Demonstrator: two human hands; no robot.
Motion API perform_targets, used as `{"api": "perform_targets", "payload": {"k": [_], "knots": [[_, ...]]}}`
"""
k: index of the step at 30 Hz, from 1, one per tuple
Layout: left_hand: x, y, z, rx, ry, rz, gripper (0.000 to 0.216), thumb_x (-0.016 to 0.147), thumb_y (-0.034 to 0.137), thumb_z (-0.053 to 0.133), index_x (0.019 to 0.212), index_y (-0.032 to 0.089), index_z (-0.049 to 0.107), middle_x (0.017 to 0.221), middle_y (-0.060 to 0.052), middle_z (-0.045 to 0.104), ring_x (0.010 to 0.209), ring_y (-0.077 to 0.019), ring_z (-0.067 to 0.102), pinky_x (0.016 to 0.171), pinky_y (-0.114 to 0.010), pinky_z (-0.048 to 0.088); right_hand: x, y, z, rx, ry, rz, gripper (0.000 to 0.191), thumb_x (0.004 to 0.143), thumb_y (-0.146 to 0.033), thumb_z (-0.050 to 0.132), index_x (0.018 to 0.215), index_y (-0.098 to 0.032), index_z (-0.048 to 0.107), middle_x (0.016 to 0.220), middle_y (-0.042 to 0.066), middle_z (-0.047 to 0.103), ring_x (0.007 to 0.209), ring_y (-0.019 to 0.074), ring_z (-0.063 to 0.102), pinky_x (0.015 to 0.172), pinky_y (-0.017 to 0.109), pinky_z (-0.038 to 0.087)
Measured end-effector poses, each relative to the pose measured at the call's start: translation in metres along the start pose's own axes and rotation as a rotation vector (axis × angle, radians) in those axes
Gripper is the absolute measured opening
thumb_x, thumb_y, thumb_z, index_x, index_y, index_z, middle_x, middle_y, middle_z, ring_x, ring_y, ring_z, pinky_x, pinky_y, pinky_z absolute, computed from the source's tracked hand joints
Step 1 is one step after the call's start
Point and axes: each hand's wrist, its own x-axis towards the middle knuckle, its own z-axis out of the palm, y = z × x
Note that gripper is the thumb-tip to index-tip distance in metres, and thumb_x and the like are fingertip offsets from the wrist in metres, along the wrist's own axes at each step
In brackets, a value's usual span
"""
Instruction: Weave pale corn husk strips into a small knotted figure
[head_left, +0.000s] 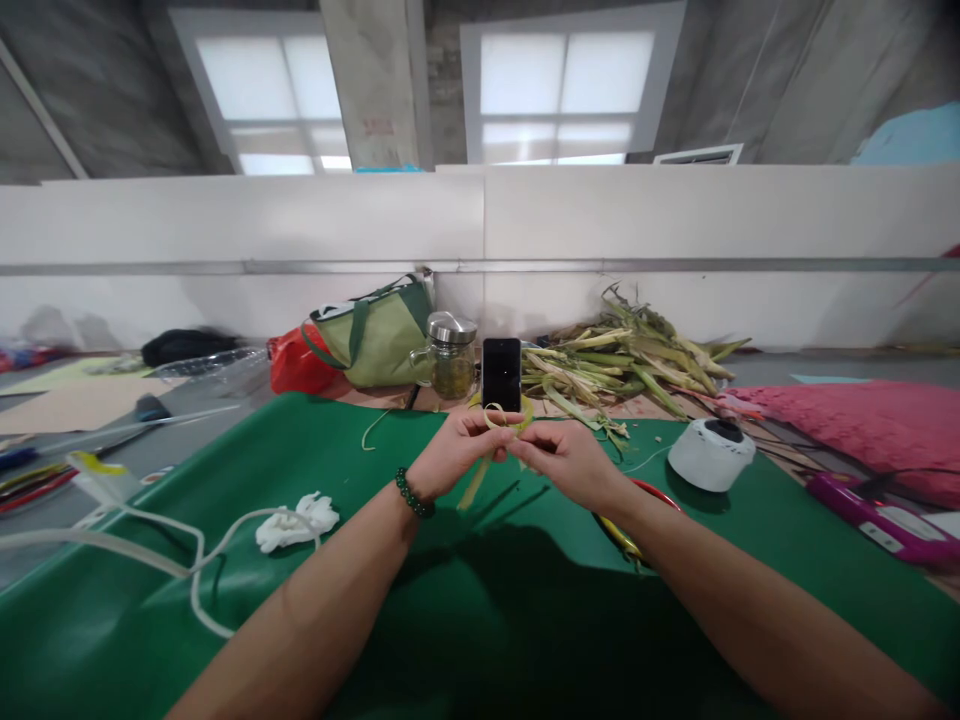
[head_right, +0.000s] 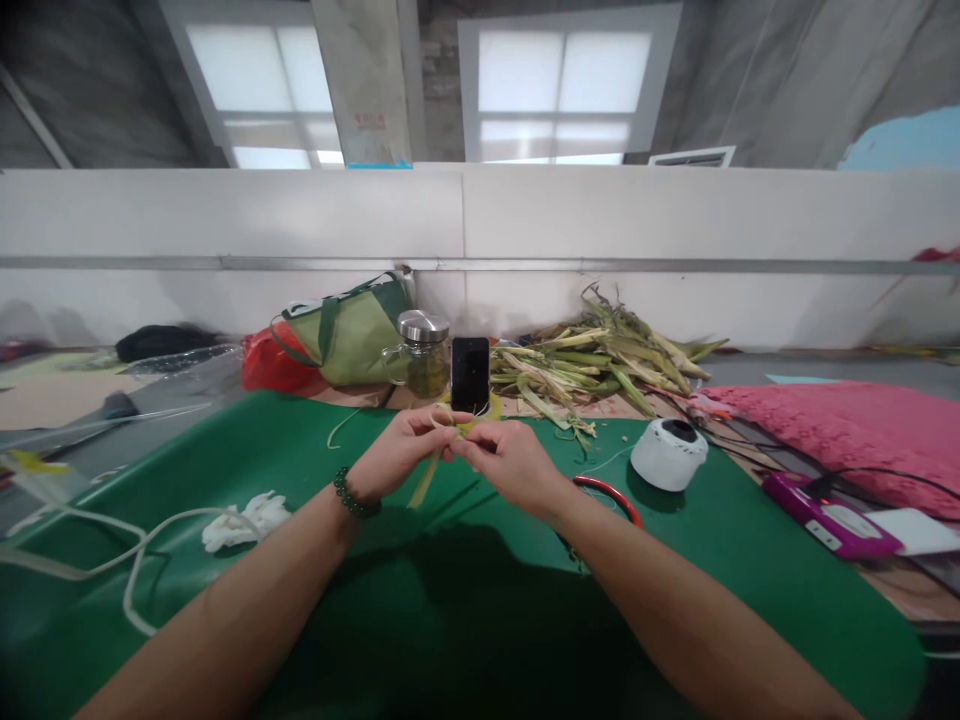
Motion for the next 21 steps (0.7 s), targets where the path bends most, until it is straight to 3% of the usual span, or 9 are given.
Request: {"api": "perform_targets", "payload": {"k": [6,10,13,18,21], "knots": [[0.0,0.004,0.002,0.036,0.034,0.014,0.03,0.066,0.043,0.074,0.067,0.014,0.073,0.066,-0.002,0.064,0.058,-0.0093,0.053,0.059,-0.023,0.044,0.001,0.004,0.0,-0.054,0.022,0.044,0.04,0.084,-0.042,0.055,0.054,-0.015,0.056,0.049,-0.004,0.044,0.048,0.0074,0.037,0.045,0.021,0.027],[0.001,0.001,-0.003,-0.027,0.065,-0.046,0.033,0.062,0.041,0.077,0.081,0.015,0.075,0.07,-0.002,0.066,0.059,-0.0106,0.057,0.06,-0.024,0.048,0.003,0.002,-0.008,-0.079,0.097,0.034,0.038,0.089,-0.042,0.045,0.068,-0.015,0.062,0.061,0.0,0.055,0.058,0.0107,0.047,0.051,0.021,0.034],[0.002,-0.001,-0.007,-0.094,0.04,-0.09,0.039,0.06,0.041,0.079,0.087,0.014,0.074,0.065,-0.001,0.066,0.056,-0.0101,0.056,0.058,-0.023,0.047,0.005,0.0,-0.015,-0.029,0.02,0.031,0.028,0.085,-0.039,0.05,0.08,-0.016,0.067,0.072,0.002,0.063,0.064,0.0121,0.053,0.054,0.021,0.037],[0.003,-0.002,-0.01,-0.144,0.019,-0.129,0.041,0.057,0.042,0.08,0.083,0.012,0.072,0.063,-0.002,0.066,0.055,-0.0101,0.057,0.056,-0.022,0.046,0.004,-0.003,-0.022,-0.012,0.06,0.129,0.043,0.082,-0.045,0.052,0.053,-0.015,0.057,0.051,0.001,0.054,0.049,0.01,0.046,0.049,0.023,0.033],[0.003,-0.004,-0.009,-0.131,0.018,-0.12,0.039,0.058,0.041,0.08,0.081,0.012,0.071,0.066,-0.004,0.067,0.06,-0.012,0.06,0.058,-0.023,0.047,0.001,-0.004,-0.021,-0.064,0.153,0.053,0.041,0.082,-0.045,0.053,0.054,-0.015,0.057,0.052,0.0,0.052,0.051,0.0096,0.043,0.05,0.023,0.032]]}}
